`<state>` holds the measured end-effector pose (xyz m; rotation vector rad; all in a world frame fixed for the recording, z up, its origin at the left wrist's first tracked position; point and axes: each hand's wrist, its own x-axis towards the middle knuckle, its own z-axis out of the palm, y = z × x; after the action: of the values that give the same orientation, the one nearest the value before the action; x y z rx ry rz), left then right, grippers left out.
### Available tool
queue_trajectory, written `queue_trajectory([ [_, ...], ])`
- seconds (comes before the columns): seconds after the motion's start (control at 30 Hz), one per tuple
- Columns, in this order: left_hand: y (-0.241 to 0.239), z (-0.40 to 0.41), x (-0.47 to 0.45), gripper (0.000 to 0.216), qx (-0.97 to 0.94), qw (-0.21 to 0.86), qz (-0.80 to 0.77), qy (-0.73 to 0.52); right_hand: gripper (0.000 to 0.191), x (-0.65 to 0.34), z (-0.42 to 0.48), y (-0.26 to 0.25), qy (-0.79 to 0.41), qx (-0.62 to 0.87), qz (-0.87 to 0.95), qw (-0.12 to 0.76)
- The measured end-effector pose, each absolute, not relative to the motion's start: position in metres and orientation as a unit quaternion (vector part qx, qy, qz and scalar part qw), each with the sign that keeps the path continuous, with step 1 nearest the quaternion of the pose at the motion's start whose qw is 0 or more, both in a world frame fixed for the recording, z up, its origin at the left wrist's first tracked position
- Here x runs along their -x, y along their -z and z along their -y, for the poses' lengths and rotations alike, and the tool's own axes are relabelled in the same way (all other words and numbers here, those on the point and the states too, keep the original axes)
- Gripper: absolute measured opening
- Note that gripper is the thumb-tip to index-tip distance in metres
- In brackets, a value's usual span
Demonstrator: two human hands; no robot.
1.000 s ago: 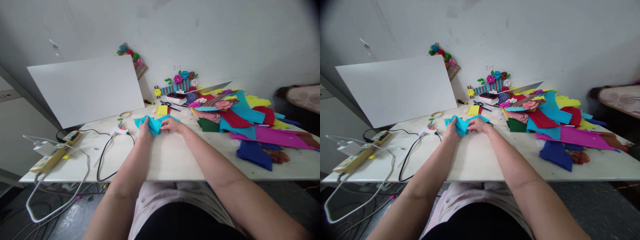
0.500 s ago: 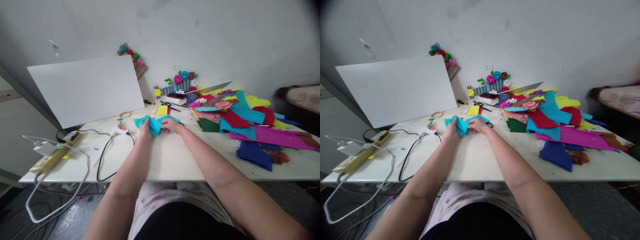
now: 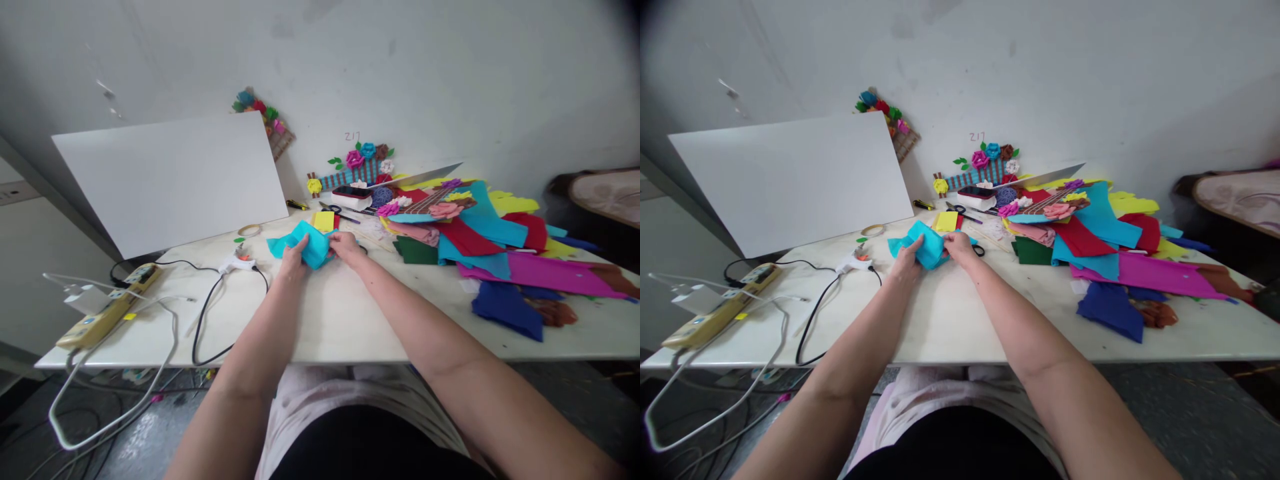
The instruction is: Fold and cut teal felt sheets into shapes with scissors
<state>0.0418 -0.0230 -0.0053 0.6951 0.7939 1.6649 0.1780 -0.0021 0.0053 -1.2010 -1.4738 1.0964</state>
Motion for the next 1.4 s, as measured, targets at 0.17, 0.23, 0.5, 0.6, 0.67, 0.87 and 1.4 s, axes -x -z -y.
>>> queue_trajectory([
  [0.17,0.0047,0.0222,-0.0417,0.033,-0.284,0.545,-0.34,-0.712,0.016,-0.1798,-0.0007,-0.0064,-0.446,0.51,0.565,0.471],
  [0.23,0.0049,0.0217,-0.0411,0.033,-0.282,0.538,-0.34,-0.718,0.014,-0.1799,-0.0006,-0.0065,-0.45,0.506,0.563,0.473],
  [0.5,0.0052,0.0207,-0.0407,0.031,-0.279,0.53,-0.349,-0.721,0.027,-0.1815,0.003,-0.0086,-0.439,0.49,0.578,0.483],
  [0.6,0.0062,0.0199,-0.0405,0.03,-0.282,0.532,-0.354,-0.716,0.039,-0.1812,0.004,-0.0087,-0.42,0.473,0.597,0.494],
  [0.67,0.0073,0.0191,-0.0403,0.031,-0.283,0.531,-0.355,-0.716,0.04,-0.1806,0.0046,-0.0083,-0.414,0.466,0.608,0.492],
  [0.87,0.0107,0.0168,-0.0401,0.04,-0.295,0.536,-0.341,-0.714,0.022,-0.1827,0.0047,-0.0078,-0.492,0.416,0.595,0.48],
  [1.4,0.0082,0.0222,-0.0424,0.031,-0.33,0.543,-0.36,-0.683,0.025,-0.1827,0.0083,-0.0083,-0.421,0.45,0.621,0.484],
])
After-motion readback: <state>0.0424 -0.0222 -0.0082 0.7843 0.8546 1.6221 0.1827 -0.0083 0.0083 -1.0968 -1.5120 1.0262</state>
